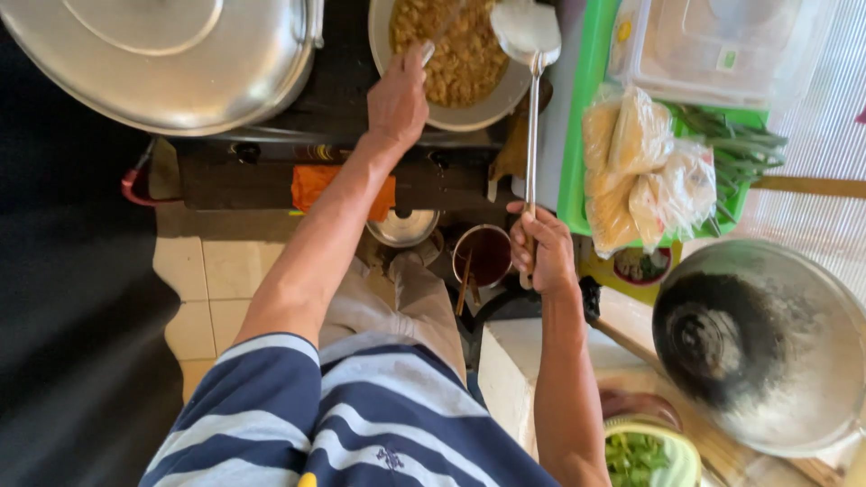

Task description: Stir and cook food in a pan on a stove.

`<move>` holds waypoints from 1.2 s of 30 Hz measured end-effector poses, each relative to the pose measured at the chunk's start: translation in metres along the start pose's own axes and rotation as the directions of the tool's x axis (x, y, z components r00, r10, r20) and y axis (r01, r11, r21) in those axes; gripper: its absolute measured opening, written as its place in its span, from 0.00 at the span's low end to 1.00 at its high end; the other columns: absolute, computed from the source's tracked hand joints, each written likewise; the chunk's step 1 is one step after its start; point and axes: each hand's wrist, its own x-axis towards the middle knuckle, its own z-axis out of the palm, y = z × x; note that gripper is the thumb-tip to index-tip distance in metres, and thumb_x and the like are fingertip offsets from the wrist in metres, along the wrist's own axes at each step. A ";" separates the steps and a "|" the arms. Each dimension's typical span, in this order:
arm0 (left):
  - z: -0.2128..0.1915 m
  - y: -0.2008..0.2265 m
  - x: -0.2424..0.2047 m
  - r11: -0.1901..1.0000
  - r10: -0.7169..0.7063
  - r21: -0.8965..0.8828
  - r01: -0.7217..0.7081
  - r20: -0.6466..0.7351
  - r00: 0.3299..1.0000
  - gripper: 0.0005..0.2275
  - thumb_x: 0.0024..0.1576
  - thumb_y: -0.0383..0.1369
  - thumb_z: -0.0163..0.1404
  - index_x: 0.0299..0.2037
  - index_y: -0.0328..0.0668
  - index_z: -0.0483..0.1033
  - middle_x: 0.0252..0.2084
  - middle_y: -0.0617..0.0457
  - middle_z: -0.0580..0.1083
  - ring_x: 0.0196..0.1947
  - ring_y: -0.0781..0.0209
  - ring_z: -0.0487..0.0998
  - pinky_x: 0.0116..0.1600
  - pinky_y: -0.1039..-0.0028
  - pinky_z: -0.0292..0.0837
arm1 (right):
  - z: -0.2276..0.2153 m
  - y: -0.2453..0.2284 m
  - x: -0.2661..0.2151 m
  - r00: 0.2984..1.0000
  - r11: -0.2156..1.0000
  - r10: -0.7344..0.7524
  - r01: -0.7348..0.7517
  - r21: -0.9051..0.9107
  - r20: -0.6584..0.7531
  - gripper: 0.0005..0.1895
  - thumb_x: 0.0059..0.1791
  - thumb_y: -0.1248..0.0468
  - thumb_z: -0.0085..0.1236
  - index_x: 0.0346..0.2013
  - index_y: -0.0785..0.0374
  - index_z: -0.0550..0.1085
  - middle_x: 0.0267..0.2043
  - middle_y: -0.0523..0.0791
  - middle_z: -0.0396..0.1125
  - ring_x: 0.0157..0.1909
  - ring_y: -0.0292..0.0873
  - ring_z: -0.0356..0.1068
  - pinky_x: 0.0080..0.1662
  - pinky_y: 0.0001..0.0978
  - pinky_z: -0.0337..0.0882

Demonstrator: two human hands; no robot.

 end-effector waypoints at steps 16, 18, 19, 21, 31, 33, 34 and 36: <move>-0.015 0.023 -0.026 0.988 -0.140 -0.059 0.145 0.086 0.986 0.18 0.67 0.30 0.44 0.66 0.32 0.61 0.46 0.34 0.74 0.31 0.45 0.81 0.28 0.62 0.78 | 0.007 0.015 0.014 0.981 0.947 -0.134 0.087 -0.309 -0.136 0.13 0.55 0.64 0.52 0.53 0.68 0.72 0.24 0.39 0.60 0.17 0.29 0.55 0.19 0.21 0.54; -0.014 0.024 -0.030 0.990 -0.110 -0.088 0.111 0.007 0.994 0.17 0.67 0.30 0.45 0.66 0.35 0.62 0.47 0.36 0.74 0.33 0.44 0.81 0.31 0.61 0.79 | 0.004 0.020 0.008 0.981 0.946 -0.125 0.073 -0.315 -0.149 0.13 0.55 0.64 0.52 0.53 0.68 0.72 0.24 0.39 0.61 0.17 0.29 0.56 0.19 0.21 0.55; -0.015 0.024 -0.029 0.991 -0.080 -0.112 0.070 -0.087 0.993 0.16 0.68 0.31 0.45 0.65 0.39 0.63 0.48 0.39 0.75 0.35 0.42 0.81 0.34 0.60 0.79 | 0.002 0.020 0.009 0.980 0.943 -0.126 0.072 -0.325 -0.151 0.13 0.55 0.64 0.52 0.53 0.68 0.72 0.24 0.39 0.61 0.18 0.30 0.56 0.19 0.21 0.55; -0.027 0.034 -0.026 0.988 -0.023 -0.155 -0.008 -0.198 0.980 0.16 0.69 0.30 0.44 0.67 0.38 0.60 0.49 0.39 0.74 0.36 0.45 0.82 0.34 0.65 0.81 | 0.006 0.020 0.013 0.982 0.946 -0.124 0.072 -0.317 -0.145 0.13 0.55 0.64 0.52 0.53 0.69 0.72 0.25 0.39 0.61 0.18 0.30 0.56 0.19 0.22 0.55; -0.007 0.013 -0.020 0.998 -0.033 -0.056 0.031 -0.031 0.999 0.19 0.64 0.27 0.42 0.66 0.35 0.59 0.48 0.31 0.72 0.31 0.43 0.80 0.29 0.60 0.79 | 0.016 0.007 0.011 0.985 0.973 -0.135 0.110 -0.205 -0.111 0.14 0.55 0.64 0.52 0.53 0.69 0.72 0.25 0.41 0.62 0.18 0.32 0.58 0.19 0.23 0.57; -0.020 0.027 -0.037 0.985 -0.064 -0.162 0.057 -0.042 0.997 0.18 0.66 0.27 0.42 0.66 0.36 0.59 0.49 0.33 0.73 0.33 0.42 0.81 0.31 0.59 0.79 | 0.012 0.012 -0.001 0.985 0.978 -0.104 0.075 -0.196 -0.139 0.14 0.55 0.64 0.52 0.53 0.69 0.72 0.25 0.41 0.62 0.18 0.32 0.58 0.19 0.23 0.57; -0.030 0.030 -0.037 0.965 -0.095 -0.252 0.071 -0.084 0.992 0.16 0.68 0.28 0.42 0.65 0.36 0.59 0.50 0.35 0.73 0.35 0.42 0.81 0.33 0.59 0.80 | 0.012 0.012 0.002 0.986 0.980 -0.095 0.068 -0.189 -0.136 0.14 0.55 0.64 0.52 0.52 0.69 0.71 0.25 0.41 0.62 0.18 0.32 0.57 0.19 0.23 0.57; -0.025 0.026 -0.031 0.962 -0.062 -0.273 0.018 -0.155 0.986 0.16 0.67 0.28 0.43 0.63 0.35 0.60 0.49 0.35 0.73 0.34 0.44 0.80 0.32 0.59 0.78 | 0.013 0.011 0.004 0.988 0.981 -0.098 0.075 -0.180 -0.119 0.14 0.55 0.64 0.52 0.52 0.70 0.71 0.25 0.41 0.61 0.18 0.32 0.57 0.19 0.23 0.57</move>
